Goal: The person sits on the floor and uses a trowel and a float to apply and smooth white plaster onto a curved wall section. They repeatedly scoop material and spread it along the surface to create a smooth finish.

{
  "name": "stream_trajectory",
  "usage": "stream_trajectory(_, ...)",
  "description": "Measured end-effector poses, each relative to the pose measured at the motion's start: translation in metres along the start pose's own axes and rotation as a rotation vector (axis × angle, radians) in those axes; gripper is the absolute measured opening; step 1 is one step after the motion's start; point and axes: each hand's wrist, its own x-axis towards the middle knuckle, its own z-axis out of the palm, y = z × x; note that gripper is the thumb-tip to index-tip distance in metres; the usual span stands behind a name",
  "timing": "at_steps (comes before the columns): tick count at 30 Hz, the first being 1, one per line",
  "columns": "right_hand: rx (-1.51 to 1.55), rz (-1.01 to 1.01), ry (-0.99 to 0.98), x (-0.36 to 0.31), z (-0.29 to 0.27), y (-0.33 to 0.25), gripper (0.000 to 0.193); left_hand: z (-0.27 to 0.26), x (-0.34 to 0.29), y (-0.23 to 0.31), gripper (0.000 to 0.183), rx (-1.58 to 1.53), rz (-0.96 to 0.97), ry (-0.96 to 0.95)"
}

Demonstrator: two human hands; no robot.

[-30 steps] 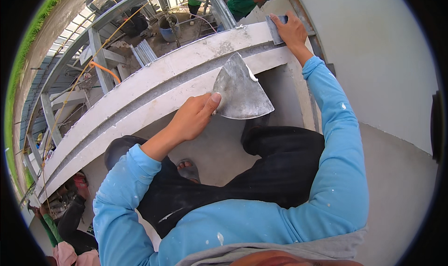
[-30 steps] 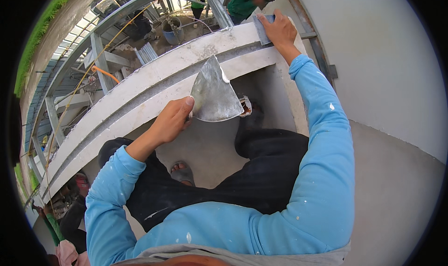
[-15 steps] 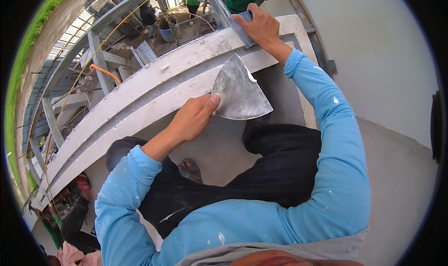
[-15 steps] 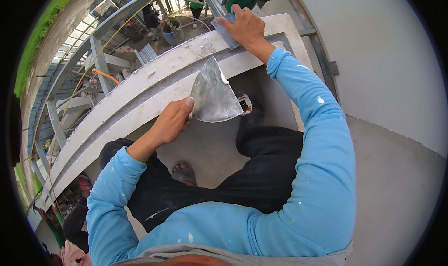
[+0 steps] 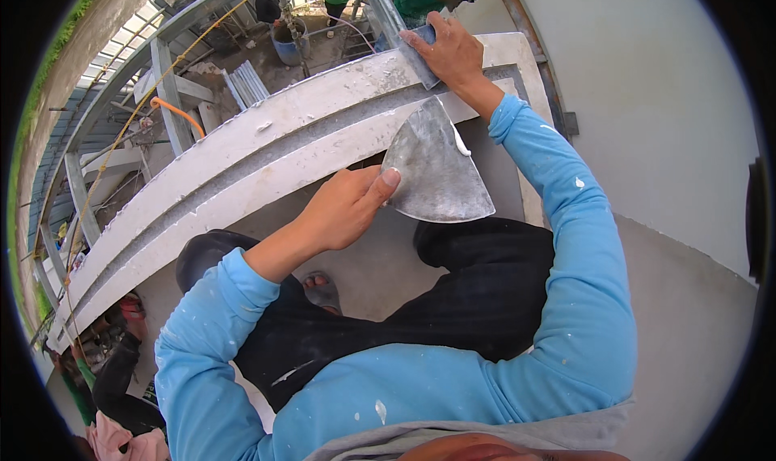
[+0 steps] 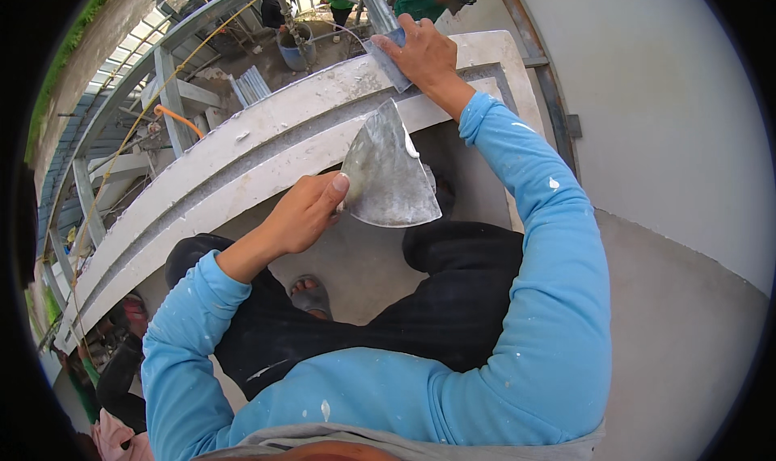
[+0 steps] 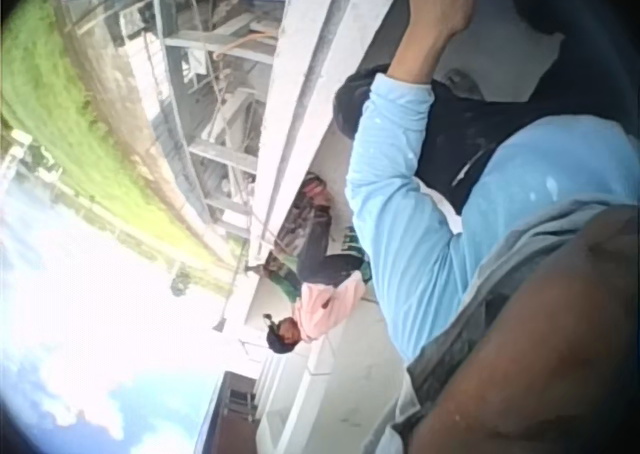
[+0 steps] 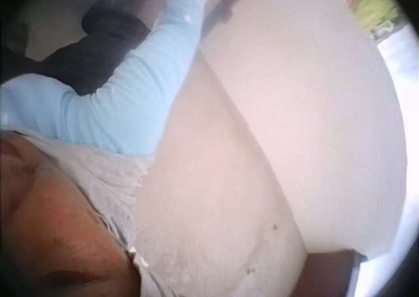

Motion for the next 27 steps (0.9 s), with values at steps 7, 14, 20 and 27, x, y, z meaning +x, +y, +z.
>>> stream_trajectory(7,-0.16,0.291,0.001,0.014,-0.039,0.059,0.066,-0.01,-0.001,-0.002,0.071,0.007,0.006,0.054)
stream_trajectory(14,-0.047,0.038,0.026,0.009,-0.012,0.015,0.068,-0.001,-0.001,0.004,0.071,-0.011,0.007,0.019)
stream_trajectory(20,-0.139,0.115,0.031,0.011,-0.017,0.042,0.065,-0.008,-0.002,-0.001,0.07,-0.004,0.021,0.033)
stream_trajectory(27,-0.133,0.098,0.064,0.008,-0.028,0.037,0.064,-0.002,-0.002,0.001,0.07,-0.004,0.042,0.05)
